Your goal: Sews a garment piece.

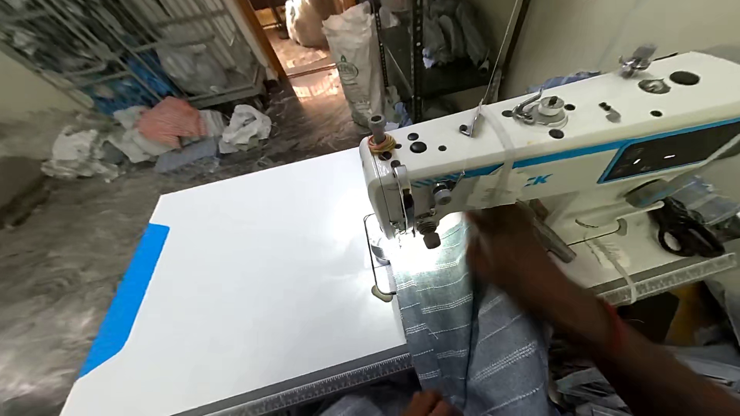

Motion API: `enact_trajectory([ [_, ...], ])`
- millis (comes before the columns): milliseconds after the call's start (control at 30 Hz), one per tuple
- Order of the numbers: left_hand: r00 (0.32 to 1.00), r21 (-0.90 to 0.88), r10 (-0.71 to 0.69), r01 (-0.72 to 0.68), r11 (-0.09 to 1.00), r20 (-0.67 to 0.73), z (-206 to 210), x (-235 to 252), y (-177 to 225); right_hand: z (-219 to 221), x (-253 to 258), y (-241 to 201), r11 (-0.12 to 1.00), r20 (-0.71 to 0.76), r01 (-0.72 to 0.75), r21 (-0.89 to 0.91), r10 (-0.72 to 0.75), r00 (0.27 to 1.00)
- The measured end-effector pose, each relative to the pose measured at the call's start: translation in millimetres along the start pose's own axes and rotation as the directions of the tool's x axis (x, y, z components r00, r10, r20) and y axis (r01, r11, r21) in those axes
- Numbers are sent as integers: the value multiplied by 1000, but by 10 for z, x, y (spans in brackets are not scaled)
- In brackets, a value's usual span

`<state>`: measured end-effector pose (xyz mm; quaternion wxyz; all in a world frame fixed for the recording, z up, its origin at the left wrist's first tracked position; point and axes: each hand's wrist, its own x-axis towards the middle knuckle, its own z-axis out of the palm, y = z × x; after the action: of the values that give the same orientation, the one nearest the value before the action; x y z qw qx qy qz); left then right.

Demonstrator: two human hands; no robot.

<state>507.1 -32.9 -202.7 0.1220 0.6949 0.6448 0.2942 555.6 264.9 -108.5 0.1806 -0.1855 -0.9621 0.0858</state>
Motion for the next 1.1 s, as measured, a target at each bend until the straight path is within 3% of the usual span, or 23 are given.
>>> enact_trajectory([
  [67,991,-15,-101,100,995,-88,69,5,90,-75,-651,-480,947,247,214,241,-273,930],
  [133,960,-92,-226,213,973,-165,86,-25,173,60,-1174,-711,888,421,229,399,-399,814],
  [167,946,-139,-274,253,957,-171,77,-40,201,190,-1372,-739,893,417,235,384,-394,819],
  [267,948,-178,-303,283,942,-97,-157,62,115,449,-1627,-712,926,258,209,315,-295,920],
  [400,934,251,-216,291,923,-286,-518,753,-468,503,-1626,-652,946,248,164,281,-237,939],
  [533,921,417,-193,330,847,-338,-626,1249,-1000,555,-1489,-676,952,172,173,253,-220,960],
  [767,910,444,-207,362,820,-359,-633,1298,-1016,683,-1184,-596,942,6,182,283,-192,981],
  [1100,916,390,-218,347,853,-336,-678,1238,-941,723,-623,-516,948,-8,163,275,-167,986],
])
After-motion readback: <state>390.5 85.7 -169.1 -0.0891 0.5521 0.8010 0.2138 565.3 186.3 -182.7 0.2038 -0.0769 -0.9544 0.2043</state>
